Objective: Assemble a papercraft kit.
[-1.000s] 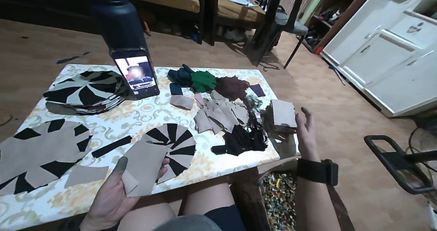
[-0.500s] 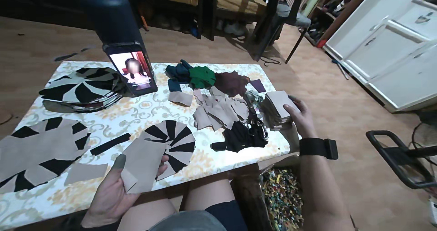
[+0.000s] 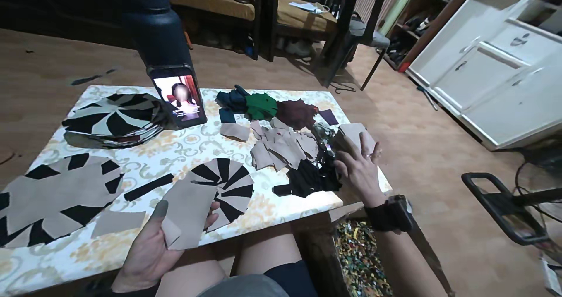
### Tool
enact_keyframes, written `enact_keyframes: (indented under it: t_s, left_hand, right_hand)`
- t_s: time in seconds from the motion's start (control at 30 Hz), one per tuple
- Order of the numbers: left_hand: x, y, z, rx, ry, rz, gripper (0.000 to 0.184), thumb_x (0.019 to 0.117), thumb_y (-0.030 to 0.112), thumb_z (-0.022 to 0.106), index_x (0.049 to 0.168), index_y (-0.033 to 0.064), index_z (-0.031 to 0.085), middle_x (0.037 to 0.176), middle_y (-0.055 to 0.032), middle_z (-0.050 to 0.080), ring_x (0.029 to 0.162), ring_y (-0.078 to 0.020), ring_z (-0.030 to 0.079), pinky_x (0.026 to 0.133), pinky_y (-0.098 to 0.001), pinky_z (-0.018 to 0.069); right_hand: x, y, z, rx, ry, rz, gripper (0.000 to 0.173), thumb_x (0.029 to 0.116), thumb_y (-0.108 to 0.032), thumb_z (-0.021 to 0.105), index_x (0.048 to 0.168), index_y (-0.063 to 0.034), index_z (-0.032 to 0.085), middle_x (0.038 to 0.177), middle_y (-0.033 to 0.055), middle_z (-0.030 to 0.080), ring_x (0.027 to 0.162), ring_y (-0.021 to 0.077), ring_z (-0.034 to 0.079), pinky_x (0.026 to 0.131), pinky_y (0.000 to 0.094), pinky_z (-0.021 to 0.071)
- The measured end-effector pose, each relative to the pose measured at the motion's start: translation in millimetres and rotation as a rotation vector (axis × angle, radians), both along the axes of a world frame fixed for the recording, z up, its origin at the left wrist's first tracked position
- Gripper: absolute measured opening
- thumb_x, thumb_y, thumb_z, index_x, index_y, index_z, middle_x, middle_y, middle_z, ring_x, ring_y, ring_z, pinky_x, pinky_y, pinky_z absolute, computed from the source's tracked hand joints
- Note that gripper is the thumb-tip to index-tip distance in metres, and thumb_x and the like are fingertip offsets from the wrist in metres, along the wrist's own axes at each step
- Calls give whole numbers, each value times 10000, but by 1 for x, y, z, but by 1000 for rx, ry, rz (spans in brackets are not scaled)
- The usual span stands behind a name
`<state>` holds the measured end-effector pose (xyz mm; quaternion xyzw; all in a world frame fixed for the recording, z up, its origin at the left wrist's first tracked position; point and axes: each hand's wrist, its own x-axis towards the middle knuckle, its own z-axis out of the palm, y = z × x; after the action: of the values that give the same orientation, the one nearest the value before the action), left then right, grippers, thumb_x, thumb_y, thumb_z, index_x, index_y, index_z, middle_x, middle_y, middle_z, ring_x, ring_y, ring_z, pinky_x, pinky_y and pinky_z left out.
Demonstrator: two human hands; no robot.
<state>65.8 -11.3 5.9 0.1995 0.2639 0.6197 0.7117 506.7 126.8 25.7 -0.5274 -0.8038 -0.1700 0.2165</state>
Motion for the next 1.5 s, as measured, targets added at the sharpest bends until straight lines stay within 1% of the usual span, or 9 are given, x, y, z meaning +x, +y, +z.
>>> enact_keyframes:
  t_s: [0.07,0.13,0.2,0.37,0.43,0.57,0.83,1.2,1.5]
  left_hand:
    - [-1,0,0,-6,-4,-1,568,1079,517,281,1323,93,570,1202,-203,700,1076,-346,715,896,-462,614]
    - [-1,0,-1,-15,6,2,575,1072,530,288,1326,96,566,1194,-199,706,1070,-340,718,895,-457,614]
    - [0,0,-1,-15,16,6,583,1073,539,265,1326,103,559,1189,-192,709,1061,-338,722,885,-454,618]
    - [-1,0,-2,20,23,-31,572,1048,567,369,1316,114,593,1208,-178,706,1083,-323,714,913,-449,606]
    - [0,0,-1,21,35,-21,569,1057,555,343,1315,110,588,1200,-183,709,1075,-328,718,902,-453,612]
    - [-1,0,-3,36,6,-26,562,1033,555,434,1317,96,591,1204,-191,703,1077,-332,716,903,-452,612]
    - [-2,0,-3,52,31,-12,563,1060,536,362,1327,89,575,1216,-187,696,1090,-333,710,899,-456,613]
    - [-3,0,-6,78,6,-37,560,1026,560,455,1320,104,594,1221,-178,701,1096,-325,709,921,-445,604]
    - [-4,0,-8,77,-14,-37,565,1050,542,402,1332,87,580,1222,-200,694,1103,-346,704,929,-469,600]
  right_hand:
    - [3,0,-9,-27,-28,6,583,1041,-575,397,1136,-124,754,1571,108,478,1523,438,270,1158,780,74]
    - [5,-2,-16,-49,2,13,657,1045,-608,328,1398,-141,626,1573,86,479,1534,424,250,1146,793,58]
    - [4,-4,-20,-35,94,38,730,1040,-628,296,1530,-120,483,1500,92,560,1530,407,275,1150,792,26]
    - [5,-7,-31,-19,194,98,778,1042,-630,293,1514,-40,475,1409,104,637,1514,377,331,1163,774,-16]
    - [4,-6,-31,-32,186,97,780,1041,-622,309,1538,-36,437,1400,111,641,1512,371,337,1164,775,-34]
    - [3,-8,-32,-53,174,110,810,1033,-648,288,1561,-45,404,1398,120,640,1506,364,350,1156,782,-35]
    - [1,-9,-22,-65,-33,42,798,1007,-707,250,1584,-178,402,1342,122,665,1485,388,377,1150,793,4]
    - [-2,-11,-19,-57,81,86,832,1010,-698,237,1555,-102,439,1397,117,639,1493,370,372,1147,788,-1]
    - [-3,-13,-14,-91,-124,-22,843,987,-739,262,1540,-140,476,1302,171,677,1473,422,382,1171,762,32]
